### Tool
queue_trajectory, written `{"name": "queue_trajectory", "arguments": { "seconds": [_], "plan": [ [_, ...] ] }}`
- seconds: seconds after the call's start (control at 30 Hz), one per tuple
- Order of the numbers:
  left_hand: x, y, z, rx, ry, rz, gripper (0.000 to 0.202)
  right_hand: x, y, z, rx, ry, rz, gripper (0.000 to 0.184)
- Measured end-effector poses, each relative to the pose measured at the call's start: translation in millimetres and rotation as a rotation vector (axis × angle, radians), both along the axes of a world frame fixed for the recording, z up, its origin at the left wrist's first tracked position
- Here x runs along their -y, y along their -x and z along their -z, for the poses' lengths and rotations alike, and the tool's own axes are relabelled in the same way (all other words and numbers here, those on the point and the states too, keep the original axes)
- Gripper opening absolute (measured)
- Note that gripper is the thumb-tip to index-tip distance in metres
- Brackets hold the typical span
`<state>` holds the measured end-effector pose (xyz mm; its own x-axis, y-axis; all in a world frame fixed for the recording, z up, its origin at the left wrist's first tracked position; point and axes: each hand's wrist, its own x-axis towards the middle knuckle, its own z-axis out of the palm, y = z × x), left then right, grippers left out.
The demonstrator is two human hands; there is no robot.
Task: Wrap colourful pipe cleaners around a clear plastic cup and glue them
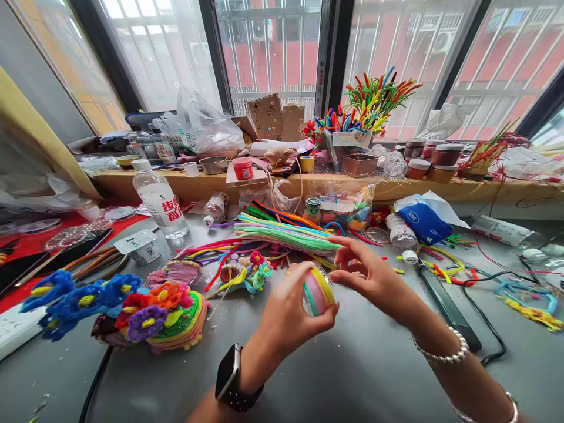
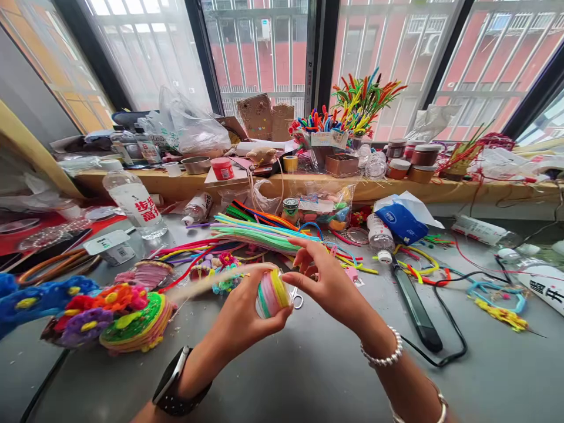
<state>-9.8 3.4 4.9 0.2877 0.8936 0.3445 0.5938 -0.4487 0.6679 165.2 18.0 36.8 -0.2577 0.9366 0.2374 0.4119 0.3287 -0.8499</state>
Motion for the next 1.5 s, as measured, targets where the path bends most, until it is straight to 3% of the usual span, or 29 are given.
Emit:
{"name": "queue_trajectory", "arguments": {
  "seconds": [0.27, 0.43, 0.67, 0.87, 1.17, 1.3, 1.5],
  "plan": [
    [-2, -2, 9.5, -0.193, -0.157, 0.024, 0.051, 10, 12, -0.7, 0.120, -0.291, -0.070, 0.015],
    [1, -3, 7.2, -0.173, -0.343, -0.021, 0.055, 13, 10, -7.7, 0.025, -0.470, 0.046, 0.015],
    [2, 0, 5.1, -0.140, -0.532, -0.093, 0.060, 29, 13, -10.3, 0.097, -0.649, 0.054, 0.016],
    [2, 2, 6.4, -0.032, -0.464, -0.155, 0.061, 32, 20, -9.7, 0.091, -0.737, 0.143, 0.017],
    [2, 1, 3.9, -0.009, -0.427, -0.179, 0.065, 33, 26, -4.8, 0.105, -0.822, 0.025, 0.018],
    [2, 3, 2.8, 0.018, -0.412, -0.184, 0.061, 33, 26, -3.4, 0.117, -0.837, 0.040, 0.018],
    [2, 6, -4.9, 0.159, -0.166, -0.185, 0.054, 37, 25, -7.0, 0.094, -0.860, 0.037, 0.025]
  ]
}}
